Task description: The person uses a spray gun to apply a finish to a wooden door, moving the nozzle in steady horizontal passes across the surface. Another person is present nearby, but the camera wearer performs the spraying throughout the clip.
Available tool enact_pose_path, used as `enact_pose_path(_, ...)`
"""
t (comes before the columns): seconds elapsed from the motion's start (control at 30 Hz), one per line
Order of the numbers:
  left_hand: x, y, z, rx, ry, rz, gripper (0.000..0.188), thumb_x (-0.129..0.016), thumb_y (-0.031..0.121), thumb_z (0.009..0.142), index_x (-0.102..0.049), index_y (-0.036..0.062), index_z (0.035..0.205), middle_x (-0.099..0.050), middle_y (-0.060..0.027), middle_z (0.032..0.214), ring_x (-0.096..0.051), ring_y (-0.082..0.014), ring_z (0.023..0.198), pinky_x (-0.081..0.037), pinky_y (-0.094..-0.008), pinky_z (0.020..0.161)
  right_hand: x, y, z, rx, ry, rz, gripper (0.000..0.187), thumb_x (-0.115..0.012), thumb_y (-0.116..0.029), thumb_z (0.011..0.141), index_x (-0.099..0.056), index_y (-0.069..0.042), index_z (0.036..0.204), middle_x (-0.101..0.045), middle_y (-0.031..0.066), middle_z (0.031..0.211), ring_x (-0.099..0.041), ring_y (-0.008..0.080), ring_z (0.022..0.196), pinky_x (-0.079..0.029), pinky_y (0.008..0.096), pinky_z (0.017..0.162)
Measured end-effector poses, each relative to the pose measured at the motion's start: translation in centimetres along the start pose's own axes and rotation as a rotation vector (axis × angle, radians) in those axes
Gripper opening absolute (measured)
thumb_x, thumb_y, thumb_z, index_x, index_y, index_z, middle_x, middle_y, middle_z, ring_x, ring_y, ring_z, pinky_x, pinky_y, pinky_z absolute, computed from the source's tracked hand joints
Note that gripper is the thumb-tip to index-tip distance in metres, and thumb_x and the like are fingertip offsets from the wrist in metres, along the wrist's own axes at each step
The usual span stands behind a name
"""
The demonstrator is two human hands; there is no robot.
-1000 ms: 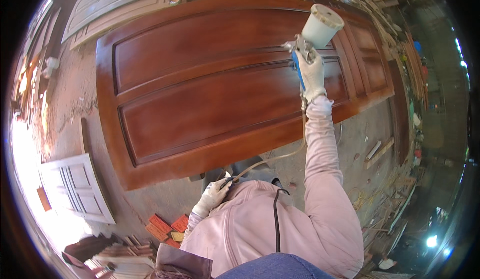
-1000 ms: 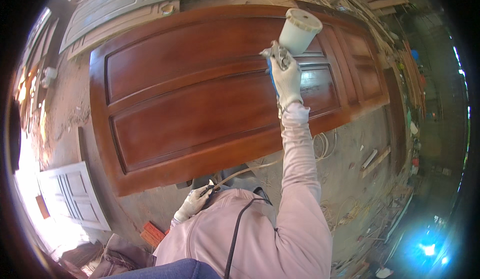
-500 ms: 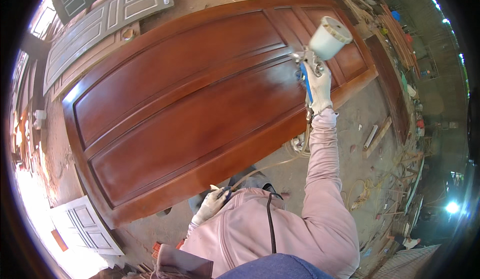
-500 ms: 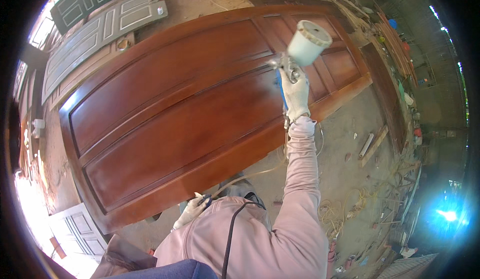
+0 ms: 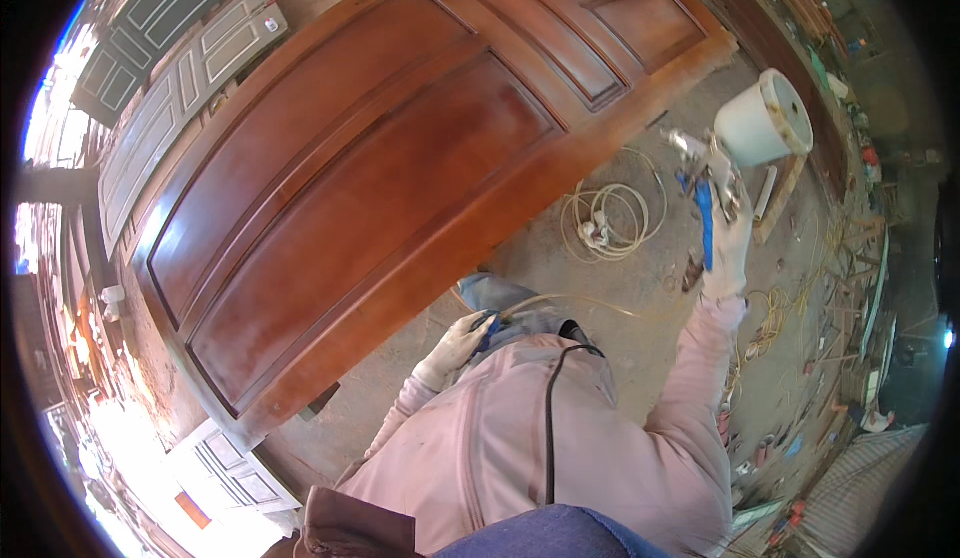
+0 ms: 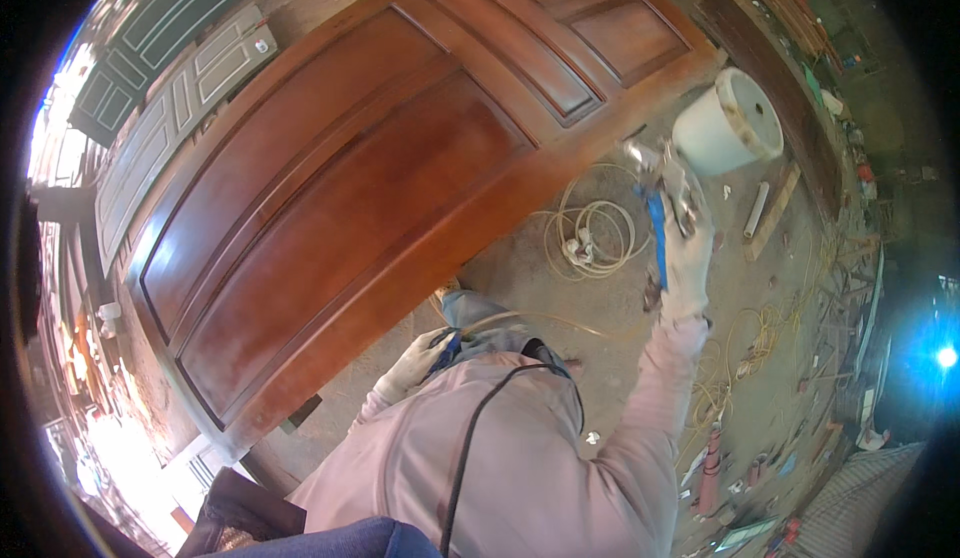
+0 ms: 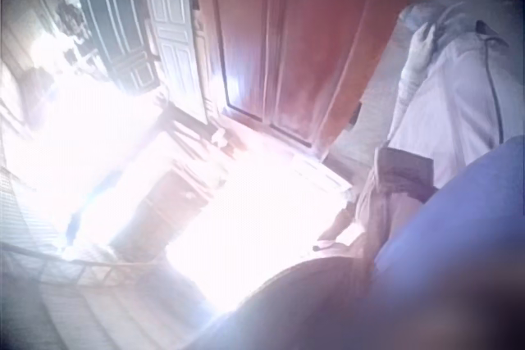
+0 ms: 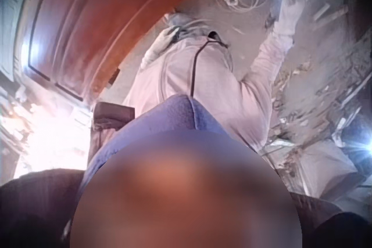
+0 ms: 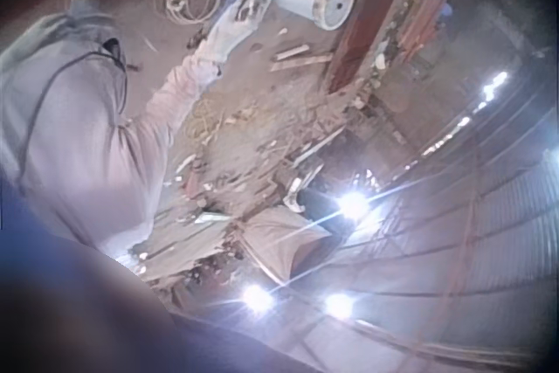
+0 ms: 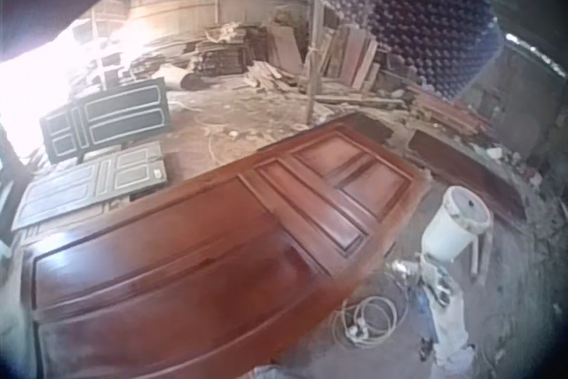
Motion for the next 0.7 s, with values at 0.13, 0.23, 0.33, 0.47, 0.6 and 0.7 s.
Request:
enact_pose_path(0.13, -7.0, 0.3, 2.6, -0.112, -0.101, 0.201, 0.038, -0.048, 0.03, 0.101, -0.06, -0.0004, 0.12, -0.065, -0.0213, 0.109, -0.063, -0.0344, 0.095, -0.049, -0.0385, 0.084, 9.1, 8.6, -4.7, -0.259, -0.069, 0.462, 0.036, -0.058, -0.004, 0.094, -0.053, 0.004, 0.129, -0.059, 0.0109, 0.127, -0.058, 0.0178, 0.114, -0.048, 0.0301, 0.098)
enact_pose_path(0.23, -11.0, 3.5, 2.0, -0.223, -0.022, 0.418, 0.042, -0.046, 0.035, 0.101, -0.061, 0.001, 0.12, -0.065, -0.0209, 0.114, -0.061, -0.0347, 0.106, -0.049, -0.0389, 0.091, 9.0, 3.8, -5.6, -0.215, -0.247, 0.267, 0.032, -0.056, 0.001, 0.094, -0.055, 0.004, 0.126, -0.061, 0.0095, 0.122, -0.059, 0.0154, 0.108, -0.05, 0.0284, 0.092)
enact_pose_path(0.33, -13.5, 0.6, 4.6, -0.139, -0.001, 0.389, 0.049, -0.052, 0.043, 0.097, -0.064, 0.0005, 0.118, -0.066, -0.0225, 0.113, -0.062, -0.0332, 0.11, -0.048, -0.0375, 0.094, 9.8, 2.9, -4.1, -0.206, -0.385, 0.23, 0.03, -0.055, 0.002, 0.094, -0.057, 0.004, 0.124, -0.063, 0.0085, 0.119, -0.06, 0.0144, 0.106, -0.05, 0.0287, 0.092)
enact_pose_path(0.47, -15.2, 1.6, 8.4, -0.034, 0.074, 0.289, 0.048, -0.051, 0.044, 0.097, -0.064, 0.0024, 0.119, -0.068, -0.02, 0.11, -0.063, -0.0356, 0.105, -0.048, -0.0393, 0.092, 10.5, 3.1, -0.2, -0.105, -0.527, 0.141, 0.047, -0.053, 0.008, 0.092, -0.044, 0.006, 0.138, -0.053, 0.0116, 0.137, -0.056, 0.0182, 0.118, -0.046, 0.0299, 0.101)
enact_pose_path(0.6, -20.2, 8.0, 16.2, -0.039, -0.006, 0.202, 0.042, -0.052, 0.038, 0.098, -0.066, 0.0027, 0.116, -0.067, -0.019, 0.112, -0.062, -0.0349, 0.104, -0.048, -0.0369, 0.093, 13.1, 4.3, 9.1, 0.014, -0.619, 0.021, 0.051, -0.056, 0.009, 0.089, -0.043, 0.007, 0.139, -0.053, 0.0136, 0.138, -0.056, 0.0201, 0.118, -0.046, 0.0321, 0.102)
enact_pose_path(0.7, -23.8, 12.2, 23.2, -0.012, 0.025, 0.25, 0.044, -0.052, 0.04, 0.098, -0.065, 0.0037, 0.118, -0.067, -0.0197, 0.111, -0.062, -0.0351, 0.106, -0.047, -0.0388, 0.094, 14.7, 4.4, 16.2, 0.203, -0.767, -0.083, 0.052, -0.057, 0.01, 0.087, -0.045, 0.007, 0.137, -0.054, 0.0149, 0.136, -0.057, 0.0206, 0.117, -0.045, 0.0325, 0.103)
Point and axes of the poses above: each hand's wrist, its own z-axis towards the middle knuckle, its own x-axis out of the back of the hand, y = z × x, the point moved 7 cm from there along z, towards the middle knuckle
